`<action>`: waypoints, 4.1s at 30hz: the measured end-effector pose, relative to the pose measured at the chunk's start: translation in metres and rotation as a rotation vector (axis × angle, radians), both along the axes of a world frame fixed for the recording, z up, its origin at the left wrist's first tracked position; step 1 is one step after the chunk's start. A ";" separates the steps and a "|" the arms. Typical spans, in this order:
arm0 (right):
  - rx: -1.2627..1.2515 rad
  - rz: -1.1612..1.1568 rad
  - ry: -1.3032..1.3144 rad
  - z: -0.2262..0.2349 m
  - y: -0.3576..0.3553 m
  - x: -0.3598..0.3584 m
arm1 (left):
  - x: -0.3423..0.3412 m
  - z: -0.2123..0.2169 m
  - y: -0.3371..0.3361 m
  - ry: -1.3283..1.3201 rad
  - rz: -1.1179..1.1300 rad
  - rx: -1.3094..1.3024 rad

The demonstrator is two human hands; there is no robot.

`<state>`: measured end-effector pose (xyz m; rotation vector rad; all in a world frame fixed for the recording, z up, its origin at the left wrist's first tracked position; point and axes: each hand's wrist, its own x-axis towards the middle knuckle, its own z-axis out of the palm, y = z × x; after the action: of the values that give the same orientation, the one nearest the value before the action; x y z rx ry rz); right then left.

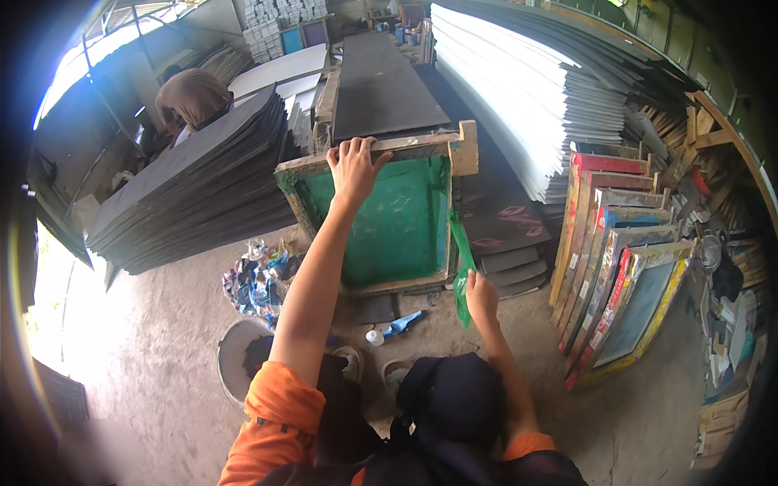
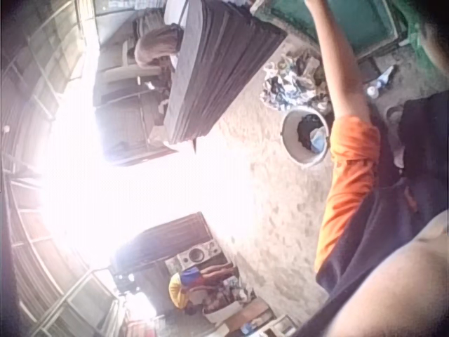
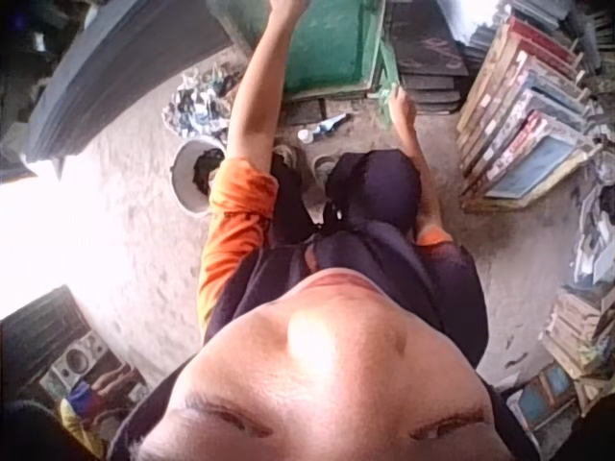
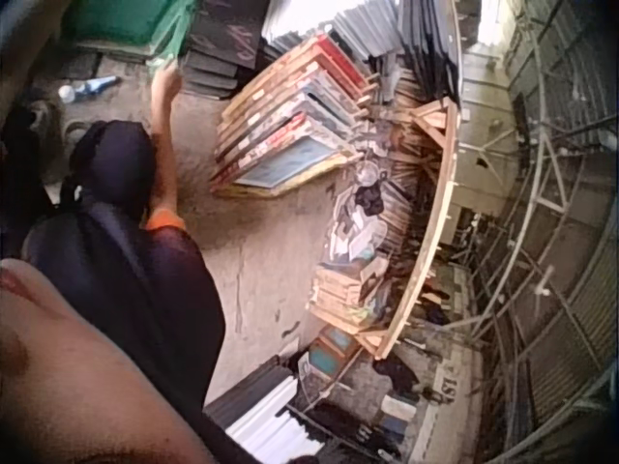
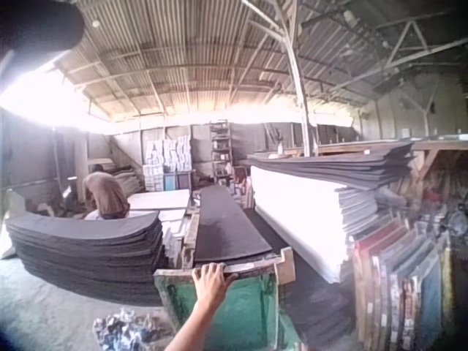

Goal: The person cleans a large teal printing frame with a blue cloth and a liquid solution, wiping the surface repeatedly. They then move the frame to a rack and retrieve a green frame, which they also wipe with the cloth. The person removes green residue from the frame's edges and places it on a stack.

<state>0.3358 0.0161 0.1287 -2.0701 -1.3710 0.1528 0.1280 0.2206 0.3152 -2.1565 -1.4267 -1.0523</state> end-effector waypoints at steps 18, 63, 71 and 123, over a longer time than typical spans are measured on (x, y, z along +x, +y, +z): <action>0.224 0.125 0.030 0.072 0.056 -0.020 | -0.033 -0.058 0.014 0.022 -0.212 -0.299; 0.362 0.852 0.159 0.101 0.128 -0.262 | -0.332 0.003 -0.090 -0.560 0.206 -0.018; 0.310 0.965 0.119 0.105 0.157 -0.294 | -0.318 -0.047 -0.098 -0.302 -0.112 -0.104; -0.054 0.942 -0.043 0.067 0.103 -0.158 | -0.304 -0.127 -0.091 0.131 0.146 -0.540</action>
<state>0.1780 0.1189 0.1953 -1.3071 -2.2784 0.5370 -0.1757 0.1297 0.1879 -2.3636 -1.9349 -0.4952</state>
